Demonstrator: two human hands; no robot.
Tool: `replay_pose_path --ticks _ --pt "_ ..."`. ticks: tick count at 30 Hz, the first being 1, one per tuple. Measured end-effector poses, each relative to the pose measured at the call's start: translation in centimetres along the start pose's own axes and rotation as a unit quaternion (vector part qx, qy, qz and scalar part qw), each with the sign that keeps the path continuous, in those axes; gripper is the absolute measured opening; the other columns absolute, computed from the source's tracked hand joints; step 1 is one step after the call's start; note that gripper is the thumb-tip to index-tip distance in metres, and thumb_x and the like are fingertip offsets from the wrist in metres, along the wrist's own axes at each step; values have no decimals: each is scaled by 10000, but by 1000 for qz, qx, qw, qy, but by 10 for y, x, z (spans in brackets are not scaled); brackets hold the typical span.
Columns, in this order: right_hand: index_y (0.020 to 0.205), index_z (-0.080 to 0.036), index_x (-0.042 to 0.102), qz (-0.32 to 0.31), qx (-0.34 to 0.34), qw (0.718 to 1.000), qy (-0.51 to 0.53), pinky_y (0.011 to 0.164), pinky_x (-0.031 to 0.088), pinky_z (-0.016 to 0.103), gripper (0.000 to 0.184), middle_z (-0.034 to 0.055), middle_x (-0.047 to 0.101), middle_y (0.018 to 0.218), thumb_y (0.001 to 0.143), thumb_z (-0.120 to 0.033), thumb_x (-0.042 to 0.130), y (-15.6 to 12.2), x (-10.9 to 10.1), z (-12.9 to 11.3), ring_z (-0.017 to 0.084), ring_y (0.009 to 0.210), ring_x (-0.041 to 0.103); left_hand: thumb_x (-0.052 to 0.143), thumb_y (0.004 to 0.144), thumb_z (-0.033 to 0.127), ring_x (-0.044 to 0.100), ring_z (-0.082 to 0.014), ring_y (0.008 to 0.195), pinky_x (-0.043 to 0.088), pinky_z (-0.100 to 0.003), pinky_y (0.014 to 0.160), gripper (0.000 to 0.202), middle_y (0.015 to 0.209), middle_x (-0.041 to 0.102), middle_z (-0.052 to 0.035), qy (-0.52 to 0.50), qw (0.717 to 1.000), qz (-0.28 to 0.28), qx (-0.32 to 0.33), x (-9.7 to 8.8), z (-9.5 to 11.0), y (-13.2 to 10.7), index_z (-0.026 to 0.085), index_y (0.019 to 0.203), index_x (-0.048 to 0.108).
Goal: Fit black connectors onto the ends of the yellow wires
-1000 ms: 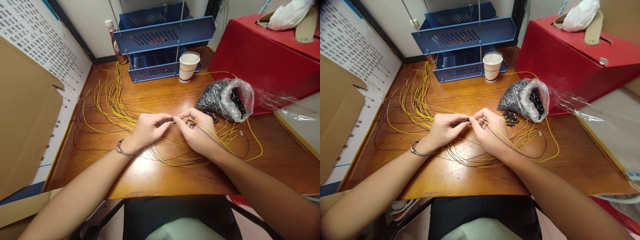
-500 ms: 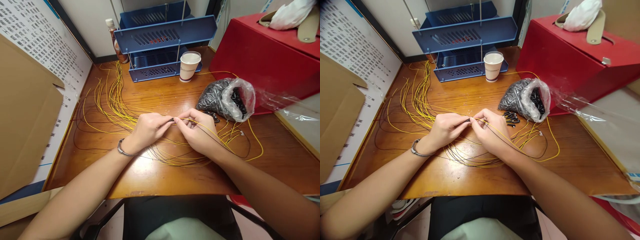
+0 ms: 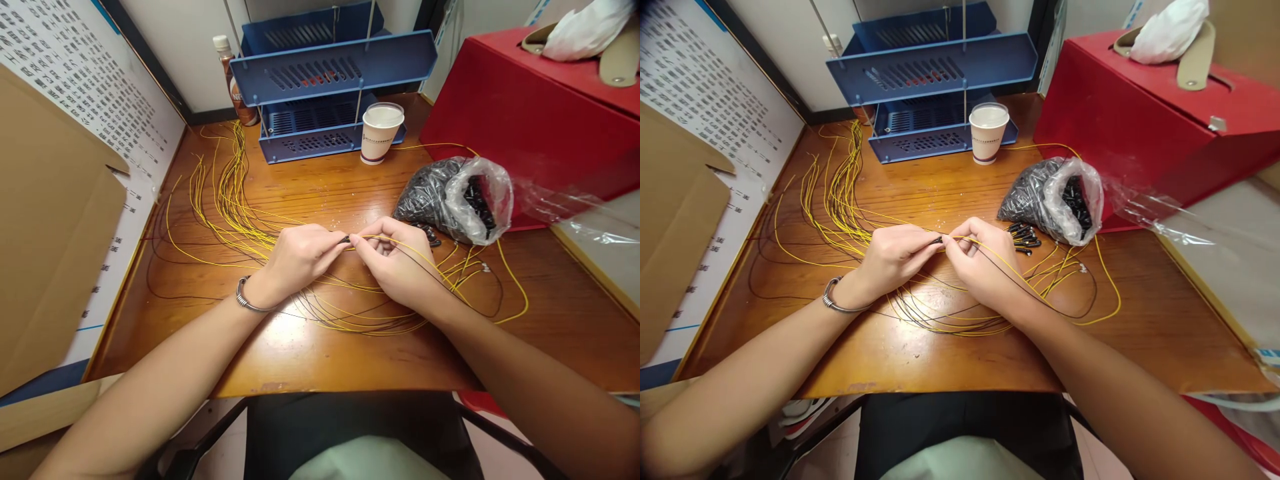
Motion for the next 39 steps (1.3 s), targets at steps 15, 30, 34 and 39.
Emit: replay_pose_path --ticks 15,30,34,39 --pt "728 -189 659 33 -104 988 -114 558 405 258 100 -42 590 533 817 -234 668 -3 -3 -7 92 457 490 572 984 246 706 -147 663 543 -233 630 229 751 761 -59 -14 999 -25 -19 2 0 -1 142 876 745" --pt "738 -156 682 -11 8 1000 -18 528 367 256 144 -28 578 559 797 -288 688 2 0 1 91 491 462 602 965 222 707 -159 667 560 -252 632 184 777 761 -70 -24 1000 -4 -2 3 -2 -2 112 928 745" --pt "742 -157 686 -10 8 1000 -17 521 364 253 148 -28 582 561 803 -292 682 2 -2 -1 89 487 457 595 969 227 713 -159 675 562 -252 638 193 793 769 -72 -27 999 -14 -11 3 -2 -2 119 944 753" --pt "717 -162 689 12 2 999 -32 530 373 256 146 -28 585 559 789 -288 685 3 -4 -4 89 488 458 590 972 241 725 -148 695 566 -236 649 200 817 779 -69 -24 999 -26 -24 2 -1 -1 140 946 760"
Point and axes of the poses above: each hand's wrist, its own y-axis towards the middle knuckle, its own x-axis out of the palm, z = x × y, the point moved 3 cm from there along y, towards the middle knuckle
